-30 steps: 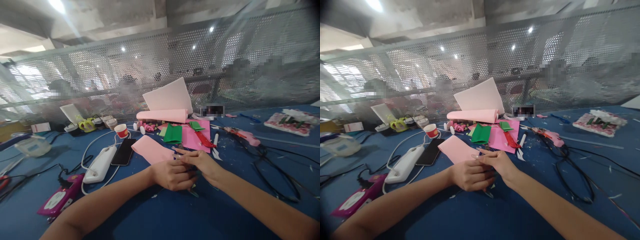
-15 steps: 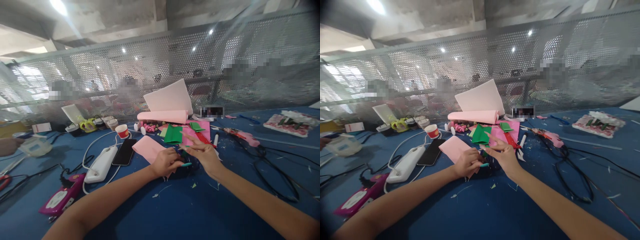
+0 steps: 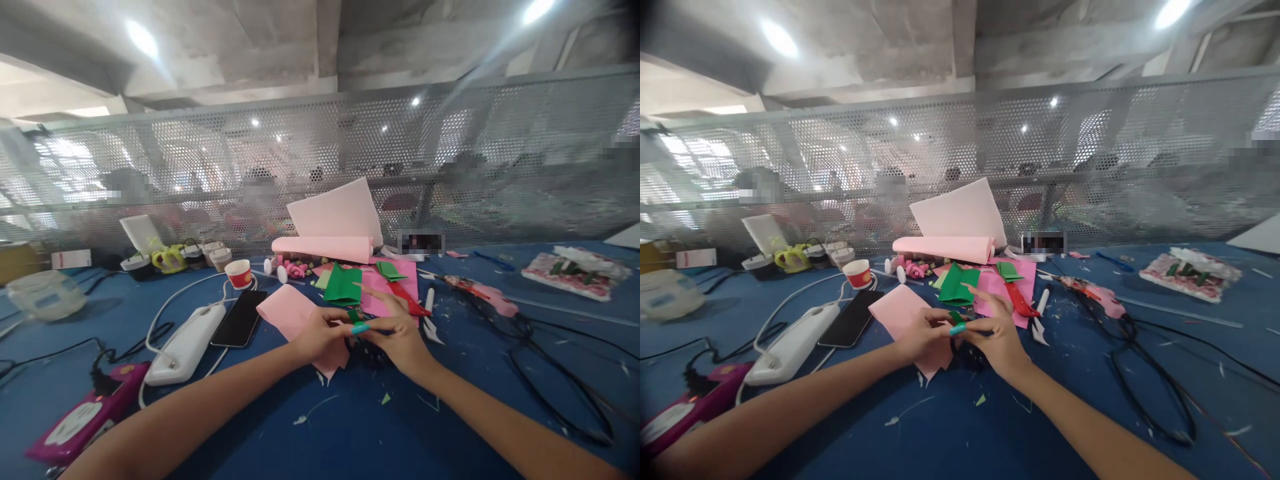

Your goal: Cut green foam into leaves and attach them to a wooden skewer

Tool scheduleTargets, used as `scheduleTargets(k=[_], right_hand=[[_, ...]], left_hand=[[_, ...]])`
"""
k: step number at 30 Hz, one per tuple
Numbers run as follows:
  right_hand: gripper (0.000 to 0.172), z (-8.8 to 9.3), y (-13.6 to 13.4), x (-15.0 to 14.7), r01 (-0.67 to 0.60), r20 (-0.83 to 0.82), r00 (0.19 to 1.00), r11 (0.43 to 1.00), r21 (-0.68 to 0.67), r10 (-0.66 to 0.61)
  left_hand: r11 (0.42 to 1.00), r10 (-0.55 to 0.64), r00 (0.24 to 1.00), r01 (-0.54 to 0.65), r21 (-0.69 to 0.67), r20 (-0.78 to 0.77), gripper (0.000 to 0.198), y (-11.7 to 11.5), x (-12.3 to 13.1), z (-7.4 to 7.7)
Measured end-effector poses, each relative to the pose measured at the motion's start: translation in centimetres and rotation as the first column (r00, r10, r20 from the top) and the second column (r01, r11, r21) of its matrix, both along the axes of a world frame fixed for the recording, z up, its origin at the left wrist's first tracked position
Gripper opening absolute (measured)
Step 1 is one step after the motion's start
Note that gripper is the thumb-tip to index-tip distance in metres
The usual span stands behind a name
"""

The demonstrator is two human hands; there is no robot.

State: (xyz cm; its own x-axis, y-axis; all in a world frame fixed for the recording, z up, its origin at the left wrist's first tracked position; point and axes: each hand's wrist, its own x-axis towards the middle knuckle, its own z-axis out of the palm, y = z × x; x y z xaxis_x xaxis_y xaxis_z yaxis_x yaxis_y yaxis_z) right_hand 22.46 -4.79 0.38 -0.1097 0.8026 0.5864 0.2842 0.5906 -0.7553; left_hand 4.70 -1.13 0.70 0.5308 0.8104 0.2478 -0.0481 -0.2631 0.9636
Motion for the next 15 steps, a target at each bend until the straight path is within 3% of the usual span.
scheduleTargets(k=[10, 15], right_hand=[[0.01, -1.2, 0.8, 0.1, 0.029, 0.17, 0.984, 0.985, 0.169, -0.058], [0.009, -1.4, 0.7, 0.0, 0.069, 0.336, 0.93, 0.967, 0.246, -0.152]], left_hand=[[0.981, 0.029, 0.998, -0.018, -0.192, 0.056, 0.038, 0.8, 0.3, -0.7], [0.986, 0.092, 0.991, -0.077, -0.147, 0.096, 0.038, 0.9, 0.3, -0.6]])
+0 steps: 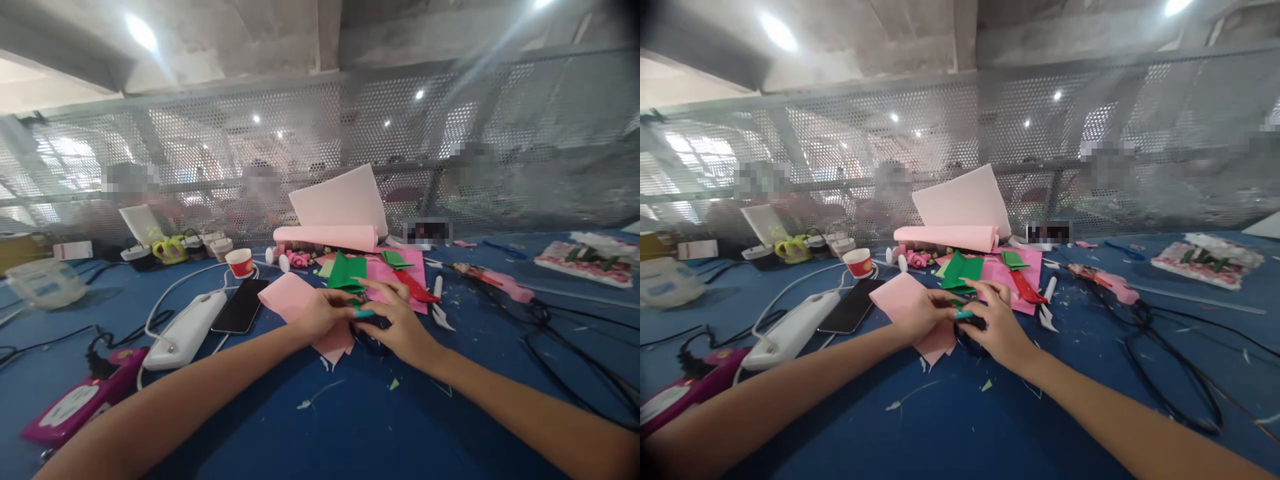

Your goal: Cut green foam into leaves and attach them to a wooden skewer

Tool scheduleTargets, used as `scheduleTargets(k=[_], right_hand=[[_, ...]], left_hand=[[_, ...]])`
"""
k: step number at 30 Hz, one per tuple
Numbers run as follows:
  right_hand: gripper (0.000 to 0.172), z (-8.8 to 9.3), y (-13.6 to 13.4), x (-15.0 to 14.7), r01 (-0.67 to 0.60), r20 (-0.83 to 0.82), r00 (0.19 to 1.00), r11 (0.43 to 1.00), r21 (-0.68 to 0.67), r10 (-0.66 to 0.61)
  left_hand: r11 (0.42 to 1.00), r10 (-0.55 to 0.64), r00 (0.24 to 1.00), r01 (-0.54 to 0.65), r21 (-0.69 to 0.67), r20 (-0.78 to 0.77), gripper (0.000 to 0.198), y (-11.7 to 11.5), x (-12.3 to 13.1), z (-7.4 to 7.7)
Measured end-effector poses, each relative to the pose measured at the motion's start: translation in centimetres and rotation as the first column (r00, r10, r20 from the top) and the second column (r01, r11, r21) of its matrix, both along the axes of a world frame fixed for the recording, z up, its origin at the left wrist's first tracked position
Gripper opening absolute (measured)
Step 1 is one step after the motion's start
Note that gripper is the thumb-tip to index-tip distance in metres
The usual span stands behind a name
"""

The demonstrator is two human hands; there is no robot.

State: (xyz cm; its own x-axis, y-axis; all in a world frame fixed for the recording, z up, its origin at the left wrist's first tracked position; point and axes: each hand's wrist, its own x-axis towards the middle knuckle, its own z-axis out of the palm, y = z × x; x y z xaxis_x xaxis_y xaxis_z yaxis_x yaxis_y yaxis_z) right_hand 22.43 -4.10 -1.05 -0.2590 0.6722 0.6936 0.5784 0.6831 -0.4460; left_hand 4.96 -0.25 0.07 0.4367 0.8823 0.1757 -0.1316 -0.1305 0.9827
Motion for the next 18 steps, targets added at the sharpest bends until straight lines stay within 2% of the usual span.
scheduleTargets(k=[4, 6, 8, 11, 13, 15, 18], right_hand=[[0.018, 0.0, 0.2, 0.1, 0.009, 0.085, 0.996, 1.0, -0.014, -0.008], [0.02, -0.1, 0.3, 0.2, 0.007, 0.11, 0.994, 1.0, -0.029, -0.004], [0.022, -0.2, 0.2, 0.3, 0.007, 0.106, 0.994, 0.999, -0.046, -0.002], [0.024, -0.2, -0.6, 0.5, -0.008, 0.072, 0.997, 0.996, -0.086, 0.015], [0.026, 0.1, -1.5, 0.6, -0.034, 0.056, 0.998, 0.989, -0.147, 0.042], [0.031, 0.4, -2.3, 0.6, -0.074, 0.037, 0.996, 0.971, -0.227, 0.084], [0.032, 0.7, -3.0, 0.6, -0.136, -0.038, 0.991, 0.939, -0.317, 0.13]], left_hand=[[0.986, 0.079, 0.997, -0.076, 0.151, -0.02, 0.037, 0.1, -0.1, -0.2], [0.95, 0.139, 0.989, -0.122, 0.288, -0.039, 0.031, 0.1, -0.2, -0.4], [0.867, 0.2, 0.977, -0.141, 0.477, -0.074, 0.024, -0.1, -0.3, -0.5], [0.664, 0.264, 0.957, -0.092, 0.742, -0.117, 0.02, -0.6, -0.5, -0.5], [0.545, 0.286, 0.95, -0.055, 0.837, -0.123, 0.02, -1.0, -0.5, -0.4], [0.472, 0.301, 0.946, -0.04, 0.881, -0.118, 0.02, -1.2, -0.5, -0.3], [0.4, 0.327, 0.939, -0.036, 0.916, -0.106, 0.019, -1.3, -0.6, -0.2]])
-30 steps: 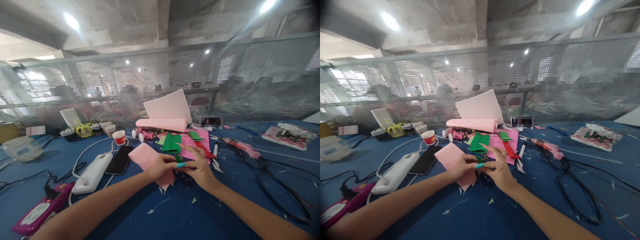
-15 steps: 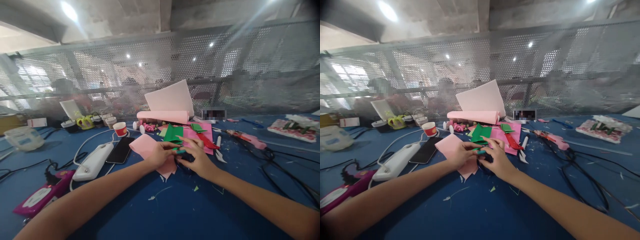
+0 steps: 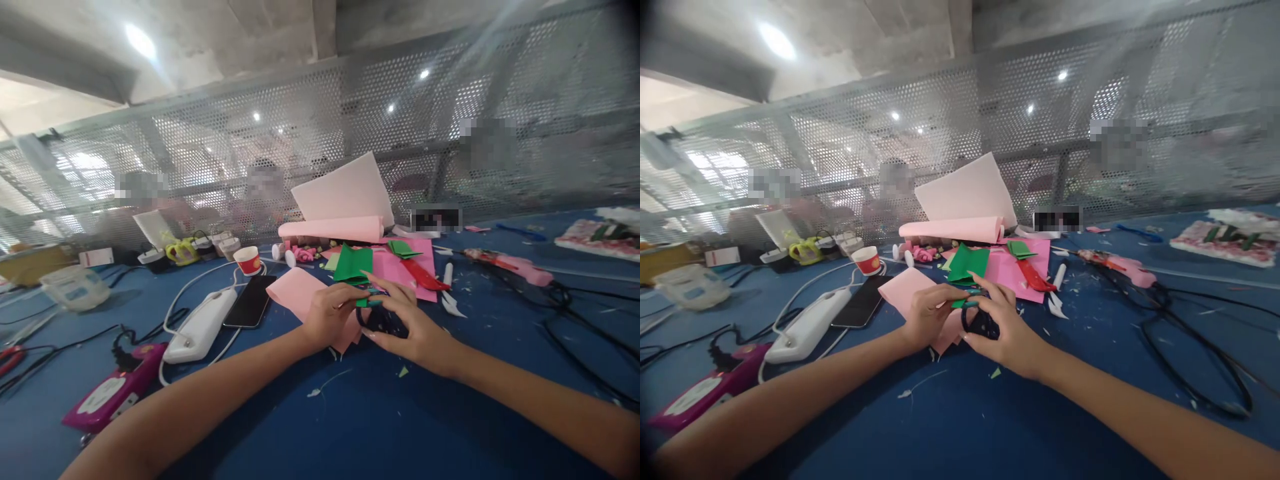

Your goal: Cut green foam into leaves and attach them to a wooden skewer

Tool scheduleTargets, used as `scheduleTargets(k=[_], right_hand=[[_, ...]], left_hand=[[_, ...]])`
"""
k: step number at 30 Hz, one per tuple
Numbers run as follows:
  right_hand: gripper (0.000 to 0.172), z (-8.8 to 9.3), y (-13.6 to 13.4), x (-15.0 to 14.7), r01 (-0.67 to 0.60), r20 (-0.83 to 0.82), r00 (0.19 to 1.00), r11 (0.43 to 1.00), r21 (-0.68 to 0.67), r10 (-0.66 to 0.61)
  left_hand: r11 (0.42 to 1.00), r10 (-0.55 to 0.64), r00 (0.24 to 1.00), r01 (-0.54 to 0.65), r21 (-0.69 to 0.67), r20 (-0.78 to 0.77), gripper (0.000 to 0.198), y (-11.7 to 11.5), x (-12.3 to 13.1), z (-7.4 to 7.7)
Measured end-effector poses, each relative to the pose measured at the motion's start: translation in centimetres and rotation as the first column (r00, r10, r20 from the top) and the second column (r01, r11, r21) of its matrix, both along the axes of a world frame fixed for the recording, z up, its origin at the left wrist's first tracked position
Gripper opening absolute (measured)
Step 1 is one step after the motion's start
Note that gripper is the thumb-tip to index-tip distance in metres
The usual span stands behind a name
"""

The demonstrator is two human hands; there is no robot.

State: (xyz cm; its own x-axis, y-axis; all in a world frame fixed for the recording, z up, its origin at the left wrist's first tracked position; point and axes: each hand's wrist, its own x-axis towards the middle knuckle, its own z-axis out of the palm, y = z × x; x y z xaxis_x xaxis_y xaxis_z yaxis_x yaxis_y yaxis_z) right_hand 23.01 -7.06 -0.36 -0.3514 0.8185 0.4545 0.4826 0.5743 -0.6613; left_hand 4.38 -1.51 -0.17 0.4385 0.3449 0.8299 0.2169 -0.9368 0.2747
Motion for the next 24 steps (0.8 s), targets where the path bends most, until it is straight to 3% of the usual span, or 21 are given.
scheduleTargets(k=[3, 5, 8, 10, 14, 18, 24], right_hand=[[0.027, -0.1, 0.3, 0.1, -0.082, -0.163, 0.984, 0.992, -0.092, 0.066], [0.028, -0.2, 0.7, 0.2, -0.187, -0.346, 0.931, 0.966, -0.176, 0.118], [0.029, -0.2, 1.2, 0.2, -0.407, -0.622, 0.767, 0.87, -0.279, 0.159], [0.022, 0.0, 1.3, 0.2, -0.547, -0.767, 0.621, 0.79, -0.276, 0.162], [0.021, 0.5, 1.0, 0.0, -0.727, -0.933, 0.359, 0.64, -0.251, 0.042], [0.039, 0.9, 0.6, -0.1, -0.817, -0.952, 0.285, 0.491, -0.303, -0.115], [0.051, 0.9, 0.9, 0.2, -0.884, -0.958, 0.242, 0.372, -0.283, -0.153]], left_hand=[[0.999, 0.009, 1.0, -0.008, 0.045, -0.025, 0.019, 0.1, 0.0, 0.0], [0.998, 0.001, 0.999, 0.001, 0.061, -0.038, 0.02, 0.2, 0.1, -0.1], [0.998, -0.004, 1.0, 0.006, 0.067, -0.031, 0.022, 0.3, 0.1, 0.0], [0.998, 0.005, 1.0, -0.004, 0.056, -0.027, 0.021, 0.3, 0.1, 0.0], [0.999, 0.006, 1.0, -0.005, 0.036, -0.029, 0.018, 0.1, 0.1, 0.3], [1.0, -0.027, 1.0, 0.027, 0.014, -0.013, 0.019, -0.1, 0.2, 0.4], [1.0, -0.021, 1.0, 0.021, -0.015, -0.023, 0.013, -0.2, 0.3, 0.4]])
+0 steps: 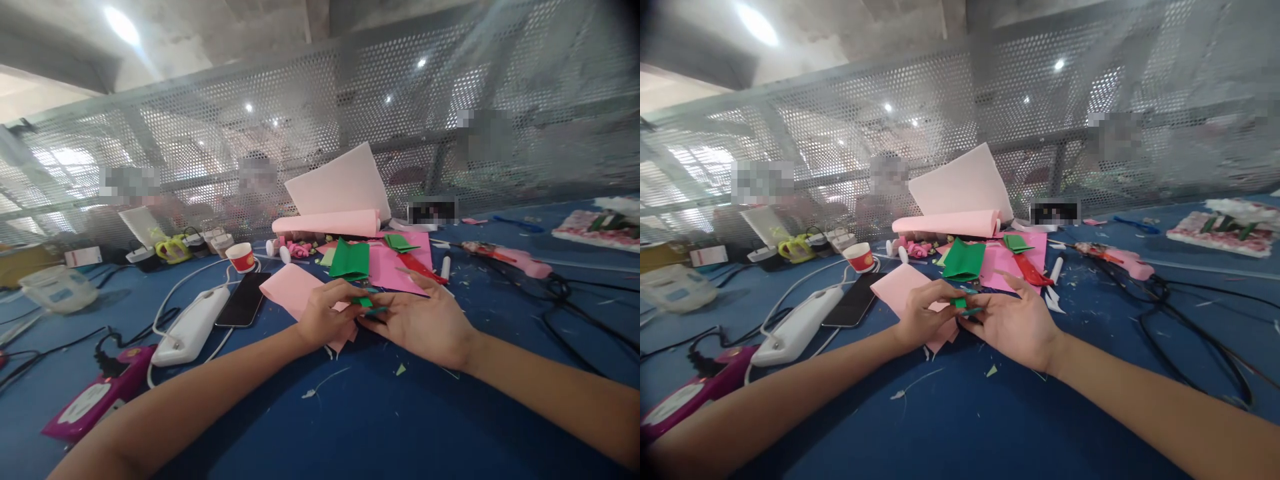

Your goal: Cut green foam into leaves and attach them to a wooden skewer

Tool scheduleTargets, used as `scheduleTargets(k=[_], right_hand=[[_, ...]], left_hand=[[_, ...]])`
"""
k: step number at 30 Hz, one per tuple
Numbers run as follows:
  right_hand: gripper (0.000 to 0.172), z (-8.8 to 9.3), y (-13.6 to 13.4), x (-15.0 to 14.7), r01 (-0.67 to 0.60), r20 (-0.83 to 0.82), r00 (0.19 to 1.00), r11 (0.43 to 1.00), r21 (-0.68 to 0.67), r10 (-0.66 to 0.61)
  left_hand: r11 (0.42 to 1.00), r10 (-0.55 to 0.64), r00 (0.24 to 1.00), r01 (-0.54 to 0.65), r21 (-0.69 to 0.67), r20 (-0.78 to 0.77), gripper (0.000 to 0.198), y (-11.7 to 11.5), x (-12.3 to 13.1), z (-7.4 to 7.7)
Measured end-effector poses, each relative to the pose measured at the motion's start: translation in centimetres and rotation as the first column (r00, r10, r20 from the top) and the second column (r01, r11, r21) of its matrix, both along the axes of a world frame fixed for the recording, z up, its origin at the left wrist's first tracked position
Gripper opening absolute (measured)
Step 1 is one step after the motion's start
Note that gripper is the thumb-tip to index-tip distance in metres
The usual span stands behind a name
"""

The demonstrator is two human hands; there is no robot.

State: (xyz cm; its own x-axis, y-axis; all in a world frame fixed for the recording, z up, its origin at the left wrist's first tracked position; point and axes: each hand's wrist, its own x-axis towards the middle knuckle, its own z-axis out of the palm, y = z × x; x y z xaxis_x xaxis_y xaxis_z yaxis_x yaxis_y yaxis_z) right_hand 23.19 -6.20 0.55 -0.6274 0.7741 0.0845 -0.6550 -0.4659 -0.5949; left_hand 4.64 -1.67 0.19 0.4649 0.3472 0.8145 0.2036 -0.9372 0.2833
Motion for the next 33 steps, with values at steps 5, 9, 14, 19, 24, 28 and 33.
scheduleTargets(k=[5, 9, 14, 19, 24, 28, 33], right_hand=[[0.052, 0.0, 0.3, 0.3, -0.018, -0.036, 0.999, 0.997, -0.069, 0.015], [0.054, 0.1, 0.4, 0.4, -0.052, -0.032, 0.998, 0.995, -0.087, 0.05], [0.057, -0.2, 0.4, 0.6, -0.105, 0.004, 0.994, 0.992, -0.069, 0.105], [0.058, -0.2, 0.3, 0.3, -0.066, -0.036, 0.997, 0.996, -0.052, 0.065], [0.066, -0.4, 0.5, -0.1, -0.058, -0.049, 0.997, 0.997, -0.043, 0.056], [0.065, -0.5, 0.5, -0.2, -0.046, -0.034, 0.998, 0.999, -0.006, 0.046], [0.055, -0.6, 0.3, -0.4, -0.032, 0.032, 0.999, 0.999, 0.04, 0.031]], left_hand=[[0.995, -0.1, 0.995, 0.1, 0.026, -0.024, 0.014, 0.4, -0.1, -0.1], [0.988, -0.146, 0.989, 0.147, 0.036, -0.024, 0.013, 0.5, -0.3, -0.2], [0.986, -0.162, 0.986, 0.163, 0.037, -0.04, 0.02, 0.1, -0.4, 0.3], [0.994, -0.102, 0.995, 0.103, -0.03, 0.017, 0.018, -0.1, 0.0, 0.4], [0.999, -0.035, 0.999, 0.036, -0.031, 0.021, 0.015, 0.4, 0.0, 0.2], [0.994, 0.048, 0.967, -0.023, 0.103, -0.251, 0.022, 0.8, -0.8, 1.8], [0.909, 0.3, 0.742, -0.03, 0.416, -0.6, 0.02, -0.6, -1.0, 4.3]])
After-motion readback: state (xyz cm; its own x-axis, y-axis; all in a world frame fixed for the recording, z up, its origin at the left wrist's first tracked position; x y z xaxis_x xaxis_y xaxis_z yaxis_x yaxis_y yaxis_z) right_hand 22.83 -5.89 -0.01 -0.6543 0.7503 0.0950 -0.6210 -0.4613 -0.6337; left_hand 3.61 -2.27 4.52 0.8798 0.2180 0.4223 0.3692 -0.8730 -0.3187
